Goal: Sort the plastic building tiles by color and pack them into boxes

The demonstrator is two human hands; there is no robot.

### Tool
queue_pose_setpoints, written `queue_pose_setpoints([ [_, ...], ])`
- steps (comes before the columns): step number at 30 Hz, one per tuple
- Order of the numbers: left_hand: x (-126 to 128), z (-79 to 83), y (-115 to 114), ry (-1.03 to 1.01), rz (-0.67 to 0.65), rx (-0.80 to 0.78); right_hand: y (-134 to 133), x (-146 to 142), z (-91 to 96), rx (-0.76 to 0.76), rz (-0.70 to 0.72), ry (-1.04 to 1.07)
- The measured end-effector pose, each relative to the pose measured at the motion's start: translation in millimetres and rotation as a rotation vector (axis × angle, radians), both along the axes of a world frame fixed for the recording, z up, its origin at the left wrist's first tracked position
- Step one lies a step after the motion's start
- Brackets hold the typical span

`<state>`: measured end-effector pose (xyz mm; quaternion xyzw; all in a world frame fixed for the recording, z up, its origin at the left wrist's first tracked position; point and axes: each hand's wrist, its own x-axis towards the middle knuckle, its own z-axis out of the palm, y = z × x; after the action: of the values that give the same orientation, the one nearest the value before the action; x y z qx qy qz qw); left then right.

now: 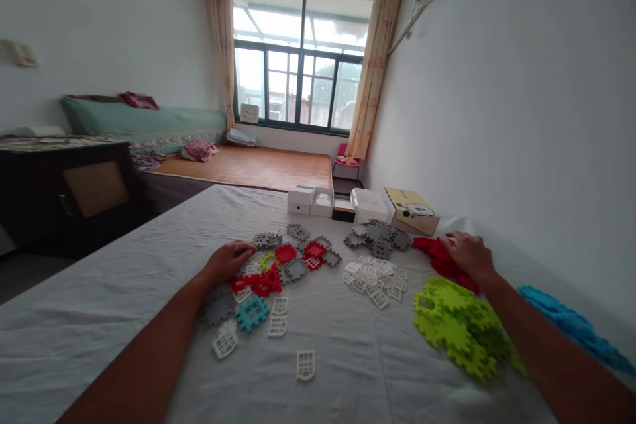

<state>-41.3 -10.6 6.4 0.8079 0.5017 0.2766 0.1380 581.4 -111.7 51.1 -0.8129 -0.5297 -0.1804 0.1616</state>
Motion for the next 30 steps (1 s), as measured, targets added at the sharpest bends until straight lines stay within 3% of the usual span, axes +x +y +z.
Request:
queue_pose_setpoints([
  [4, 0.5, -1.3, -0.1, -0.011, -0.004, -0.004, 0.2, -107.3, 6.3, 0.021, 0.522, 0.016],
  [7, 0.7, -1.8, -1.5, -0.018, 0.003, 0.007, -4.4, -192.9, 2.9, -0.071, 0.810, 0.034],
  [9, 0.5, -2.3, -2.8, -0.021, -0.006, 0.019, -3.1, -235.4, -3.9, -0.124, 0.860, 0.009],
  [12, 0.3, -2.8, -5.0, -0.021, -0.020, 0.026, 7.2, -271.1, -14.8, -0.168, 0.778, -0.034],
  [16, 1.1, -0.7, -8.1, -0.021, -0.015, 0.025, 16.5, -288.8, -22.3, -0.176, 0.712, -0.057],
  [22, 3.1, 1.3, -9.9, -0.002, -0.004, 0.023, -5.1, -294.9, -18.9, -0.121, 0.747, 0.014],
  [25, 3.5, 0.7, -10.4, 0.016, -0.019, 0.047, -0.3, -270.6, -10.5, -0.038, 0.701, 0.149],
  [30, 4.2, 3.3, -11.5, 0.019, -0.019, 0.039, 34.9, -195.6, 8.6, 0.049, 0.443, 0.307],
])
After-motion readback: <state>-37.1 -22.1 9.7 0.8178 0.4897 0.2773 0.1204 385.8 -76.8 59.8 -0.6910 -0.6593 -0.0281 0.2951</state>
